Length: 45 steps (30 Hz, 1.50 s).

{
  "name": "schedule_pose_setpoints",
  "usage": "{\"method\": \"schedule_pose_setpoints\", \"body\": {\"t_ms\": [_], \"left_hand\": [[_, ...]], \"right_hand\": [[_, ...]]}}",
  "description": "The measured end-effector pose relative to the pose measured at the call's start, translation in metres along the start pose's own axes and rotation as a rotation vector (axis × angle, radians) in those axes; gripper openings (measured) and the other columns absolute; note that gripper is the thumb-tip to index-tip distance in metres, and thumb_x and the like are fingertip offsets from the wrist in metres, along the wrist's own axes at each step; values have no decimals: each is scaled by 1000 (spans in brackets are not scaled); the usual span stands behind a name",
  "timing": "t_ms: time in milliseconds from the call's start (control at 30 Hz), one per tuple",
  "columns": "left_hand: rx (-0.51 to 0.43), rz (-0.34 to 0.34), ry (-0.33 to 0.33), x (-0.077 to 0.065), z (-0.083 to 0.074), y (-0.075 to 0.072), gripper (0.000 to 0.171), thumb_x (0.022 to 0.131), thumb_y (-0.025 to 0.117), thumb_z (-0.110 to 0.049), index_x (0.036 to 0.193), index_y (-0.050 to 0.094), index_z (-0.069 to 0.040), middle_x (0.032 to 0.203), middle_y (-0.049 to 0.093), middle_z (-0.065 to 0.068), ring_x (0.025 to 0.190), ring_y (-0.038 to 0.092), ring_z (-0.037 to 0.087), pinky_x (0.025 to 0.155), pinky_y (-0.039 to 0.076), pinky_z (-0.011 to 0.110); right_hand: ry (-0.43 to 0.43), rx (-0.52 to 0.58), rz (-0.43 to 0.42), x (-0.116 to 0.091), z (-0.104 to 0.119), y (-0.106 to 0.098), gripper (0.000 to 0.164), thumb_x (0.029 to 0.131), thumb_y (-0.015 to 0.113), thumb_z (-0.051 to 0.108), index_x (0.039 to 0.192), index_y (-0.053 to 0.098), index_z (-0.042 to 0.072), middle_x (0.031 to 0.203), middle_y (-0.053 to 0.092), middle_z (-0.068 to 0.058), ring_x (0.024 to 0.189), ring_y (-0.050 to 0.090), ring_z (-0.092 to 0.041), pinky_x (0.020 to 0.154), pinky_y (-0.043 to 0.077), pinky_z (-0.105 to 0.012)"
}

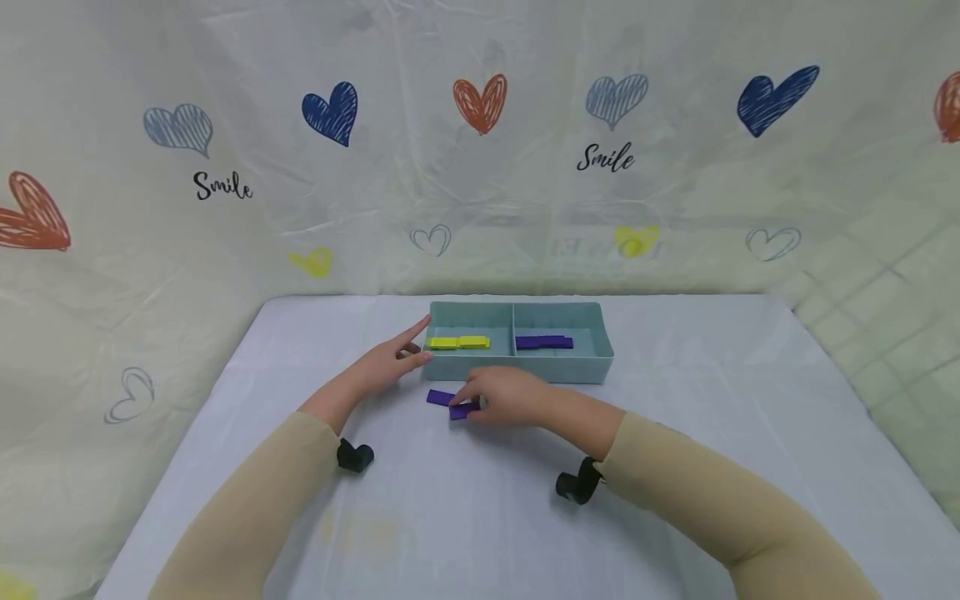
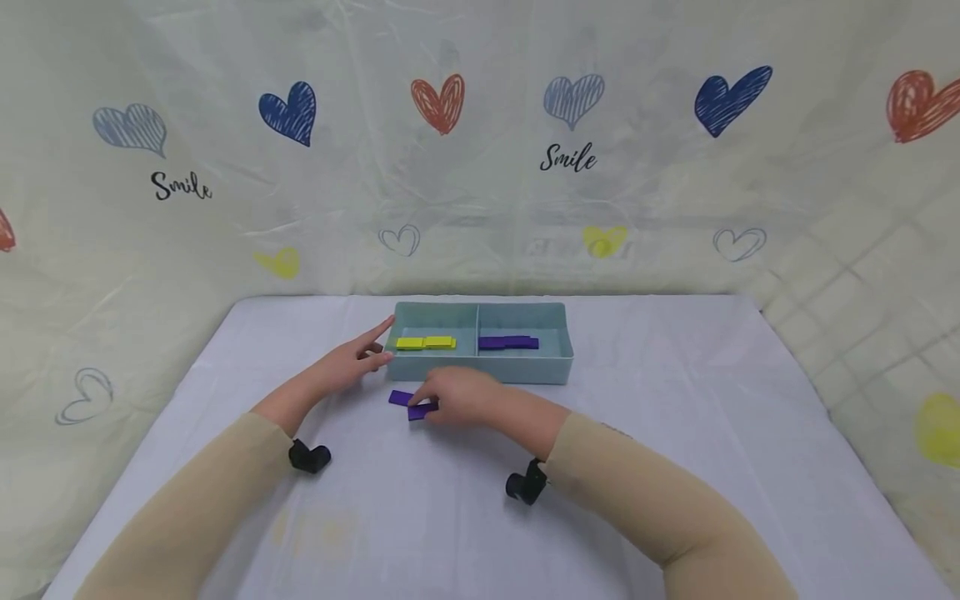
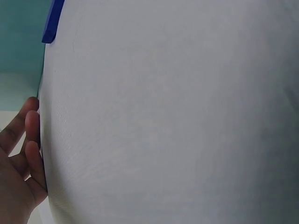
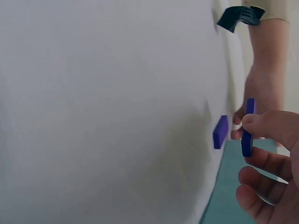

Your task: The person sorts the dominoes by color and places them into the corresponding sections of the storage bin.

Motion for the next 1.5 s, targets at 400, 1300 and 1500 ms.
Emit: {"method": "schedule_pose_setpoints", "body": {"t_ms": [400, 1300, 1500], "left_hand": [[-6, 1, 2, 0, -2, 0, 72, 94, 53, -64, 150, 8, -62, 140, 52, 10, 125, 52, 33, 97, 47, 51], [-5, 4, -7, 3, 0, -1, 74, 88, 52, -73, 147, 8, -65, 140, 52, 8, 120, 54, 30, 96, 47, 49], [-2, 7, -3, 4, 2, 0, 75, 86, 51, -76, 147, 8, -66, 139, 52, 8, 119, 54, 29, 95, 47, 48]], "right_hand": [[70, 64, -115, -20, -25, -36, 30, 92, 72, 22, 121, 73, 27, 94, 59, 10, 77, 53, -11, 67, 48, -25], [257, 99, -142, -33, -119, -80, 35, 96, 66, 20, 131, 67, 20, 105, 61, -4, 93, 56, -22, 78, 49, -38], [236, 60, -123, -17, -124, -71, 32, 95, 67, 17, 127, 69, 13, 111, 62, -8, 99, 57, -24, 86, 49, -42]]}}
Point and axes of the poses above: each hand's wrist, its own x-axis towards the middle knuckle, its own y-axis out of the palm, z = x × y, the point moved 3 cm from there along x, towards the middle knuckle
